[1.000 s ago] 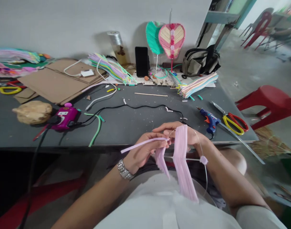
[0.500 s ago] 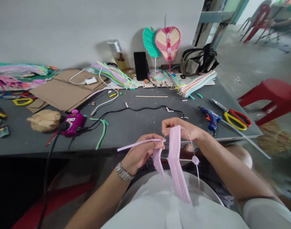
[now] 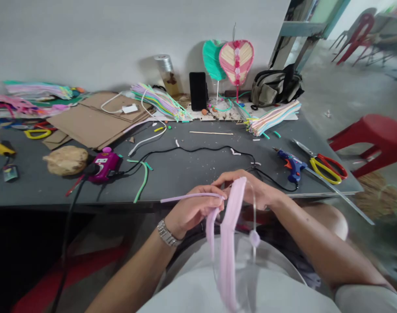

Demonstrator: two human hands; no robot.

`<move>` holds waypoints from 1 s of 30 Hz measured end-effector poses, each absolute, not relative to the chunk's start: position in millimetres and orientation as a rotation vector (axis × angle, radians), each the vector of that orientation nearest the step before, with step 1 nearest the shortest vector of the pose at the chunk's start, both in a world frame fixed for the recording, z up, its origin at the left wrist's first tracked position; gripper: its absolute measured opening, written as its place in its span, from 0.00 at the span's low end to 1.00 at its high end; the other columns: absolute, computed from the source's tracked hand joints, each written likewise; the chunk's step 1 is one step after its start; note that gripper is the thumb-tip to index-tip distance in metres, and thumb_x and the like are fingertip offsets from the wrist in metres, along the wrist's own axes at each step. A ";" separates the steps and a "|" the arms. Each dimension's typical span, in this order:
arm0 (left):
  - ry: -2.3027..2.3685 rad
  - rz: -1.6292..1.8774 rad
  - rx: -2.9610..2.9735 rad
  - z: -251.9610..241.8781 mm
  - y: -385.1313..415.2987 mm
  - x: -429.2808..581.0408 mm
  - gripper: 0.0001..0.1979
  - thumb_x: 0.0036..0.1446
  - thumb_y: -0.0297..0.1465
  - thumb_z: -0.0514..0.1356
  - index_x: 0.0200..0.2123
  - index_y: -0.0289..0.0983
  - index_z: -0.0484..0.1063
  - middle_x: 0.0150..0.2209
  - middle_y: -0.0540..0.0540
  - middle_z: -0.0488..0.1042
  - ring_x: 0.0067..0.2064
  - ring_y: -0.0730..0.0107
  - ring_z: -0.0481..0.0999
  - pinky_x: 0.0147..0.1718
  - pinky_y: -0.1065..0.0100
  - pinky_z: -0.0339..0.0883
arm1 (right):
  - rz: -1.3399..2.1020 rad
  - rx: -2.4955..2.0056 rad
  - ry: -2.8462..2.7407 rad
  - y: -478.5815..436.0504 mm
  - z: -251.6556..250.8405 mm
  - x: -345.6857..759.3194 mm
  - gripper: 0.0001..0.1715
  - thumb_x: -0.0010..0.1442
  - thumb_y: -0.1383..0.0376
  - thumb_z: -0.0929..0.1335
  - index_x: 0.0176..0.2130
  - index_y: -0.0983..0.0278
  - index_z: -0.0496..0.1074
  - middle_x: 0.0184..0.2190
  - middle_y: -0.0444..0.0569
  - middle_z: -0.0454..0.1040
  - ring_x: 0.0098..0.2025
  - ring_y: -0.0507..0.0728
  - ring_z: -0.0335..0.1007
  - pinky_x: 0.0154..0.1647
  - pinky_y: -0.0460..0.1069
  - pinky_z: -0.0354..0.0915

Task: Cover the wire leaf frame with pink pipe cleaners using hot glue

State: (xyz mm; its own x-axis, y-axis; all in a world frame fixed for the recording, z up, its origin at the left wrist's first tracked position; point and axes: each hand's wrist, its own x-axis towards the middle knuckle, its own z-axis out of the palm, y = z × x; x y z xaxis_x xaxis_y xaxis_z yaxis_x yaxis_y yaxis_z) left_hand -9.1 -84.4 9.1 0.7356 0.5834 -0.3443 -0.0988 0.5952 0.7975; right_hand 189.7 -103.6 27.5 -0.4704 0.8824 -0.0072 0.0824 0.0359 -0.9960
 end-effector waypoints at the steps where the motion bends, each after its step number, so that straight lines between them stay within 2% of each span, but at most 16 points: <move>1: 0.651 0.438 0.830 6.1 -83.0 -13.5 0.09 0.46 0.34 0.73 0.28 0.35 0.81 0.22 0.48 0.73 0.23 0.72 0.69 0.24 0.70 0.61 | 1.435 -1.045 -1.612 -101.8 23.7 183.2 0.17 0.56 0.53 0.73 0.36 0.65 0.77 0.33 0.48 0.78 0.36 0.58 0.74 0.38 0.50 0.67; 3: 0.666 0.471 0.796 0.9 -79.0 -22.8 0.08 0.48 0.33 0.73 0.29 0.36 0.80 0.22 0.49 0.72 0.24 0.72 0.69 0.25 0.69 0.63 | 1.376 -1.077 -1.560 -96.8 18.9 174.0 0.15 0.56 0.55 0.73 0.29 0.64 0.73 0.26 0.44 0.72 0.31 0.54 0.69 0.34 0.48 0.64; 7: 0.595 0.586 0.672 -3.5 -67.5 -37.1 0.09 0.50 0.30 0.72 0.27 0.37 0.75 0.21 0.52 0.66 0.24 0.77 0.64 0.26 0.71 0.61 | 1.525 -0.834 -1.366 -92.0 34.2 187.5 0.17 0.55 0.54 0.75 0.31 0.63 0.72 0.23 0.39 0.67 0.23 0.48 0.57 0.25 0.45 0.55; 9: 0.572 0.656 0.587 -4.6 -62.3 -41.0 0.10 0.50 0.28 0.72 0.26 0.36 0.73 0.23 0.53 0.64 0.25 0.78 0.63 0.26 0.73 0.61 | 1.426 -0.785 -1.187 -95.2 50.2 208.5 0.19 0.55 0.52 0.76 0.30 0.62 0.69 0.22 0.37 0.62 0.20 0.47 0.49 0.22 0.45 0.49; 11: 0.543 0.711 0.526 -6.8 -58.7 -42.5 0.10 0.50 0.27 0.72 0.27 0.36 0.72 0.24 0.53 0.64 0.26 0.78 0.63 0.28 0.73 0.62 | 1.213 -0.815 -1.085 -99.3 61.7 227.0 0.20 0.57 0.51 0.75 0.28 0.60 0.67 0.21 0.36 0.59 0.19 0.46 0.46 0.21 0.45 0.48; 13: 0.521 0.730 0.512 -9.5 -57.6 -40.2 0.10 0.49 0.28 0.72 0.28 0.36 0.72 0.24 0.54 0.64 0.26 0.78 0.63 0.30 0.72 0.64 | 0.984 -0.992 -1.095 -103.5 62.7 232.1 0.22 0.63 0.51 0.70 0.25 0.60 0.66 0.20 0.38 0.60 0.19 0.48 0.51 0.21 0.46 0.51; 15: 0.546 0.722 0.550 -10.5 -59.8 -33.6 0.10 0.49 0.29 0.73 0.29 0.36 0.73 0.23 0.54 0.65 0.26 0.77 0.64 0.30 0.71 0.65 | 0.779 -1.217 -1.225 -108.6 53.0 220.1 0.20 0.64 0.56 0.69 0.24 0.62 0.67 0.19 0.40 0.64 0.22 0.50 0.57 0.24 0.46 0.55; 17: 0.623 0.711 0.620 -8.0 -65.4 -23.9 0.11 0.49 0.31 0.74 0.30 0.35 0.76 0.23 0.52 0.68 0.26 0.76 0.67 0.29 0.72 0.65 | 0.664 -1.279 -1.417 -114.8 37.9 197.5 0.06 0.61 0.65 0.71 0.32 0.63 0.73 0.27 0.44 0.73 0.30 0.52 0.68 0.32 0.47 0.63; 18: 0.670 0.706 0.657 -5.6 -69.1 -18.7 0.11 0.48 0.31 0.74 0.31 0.35 0.77 0.23 0.52 0.70 0.26 0.76 0.68 0.27 0.73 0.65 | 0.574 -1.238 -1.491 -118.0 30.2 186.2 0.03 0.62 0.67 0.69 0.35 0.63 0.74 0.32 0.46 0.76 0.34 0.53 0.70 0.35 0.47 0.65; 21: 0.768 0.707 0.730 3.4 -80.8 -4.7 0.13 0.46 0.32 0.76 0.33 0.32 0.80 0.25 0.49 0.76 0.24 0.77 0.69 0.23 0.75 0.61 | 0.233 -1.143 -1.720 -125.7 12.5 166.2 0.07 0.65 0.69 0.66 0.34 0.63 0.72 0.36 0.51 0.75 0.37 0.55 0.70 0.38 0.50 0.66; 25: 0.764 0.742 0.752 10.3 -89.6 7.0 0.14 0.45 0.33 0.77 0.33 0.32 0.82 0.21 0.51 0.74 0.21 0.80 0.67 0.20 0.77 0.59 | -0.102 -1.115 -1.832 -129.2 -0.1 173.7 0.10 0.67 0.71 0.64 0.35 0.62 0.73 0.33 0.50 0.74 0.34 0.55 0.67 0.35 0.51 0.62; 30: 0.725 0.770 0.748 9.2 -91.9 14.5 0.13 0.46 0.34 0.76 0.33 0.32 0.84 0.25 0.46 0.79 0.26 0.74 0.74 0.25 0.74 0.66 | -0.320 -1.067 -1.949 -130.3 -15.6 189.1 0.16 0.67 0.71 0.62 0.41 0.60 0.78 0.30 0.49 0.71 0.31 0.57 0.64 0.32 0.53 0.60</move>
State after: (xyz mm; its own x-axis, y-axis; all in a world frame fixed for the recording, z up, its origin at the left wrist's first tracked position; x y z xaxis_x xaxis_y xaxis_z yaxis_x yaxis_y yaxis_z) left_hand 14.5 -91.9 9.2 0.5146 0.8072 -0.2893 -0.3365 0.5005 0.7977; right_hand 189.1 -130.3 -15.6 -0.2570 0.5588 0.7885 0.7815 0.6002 -0.1706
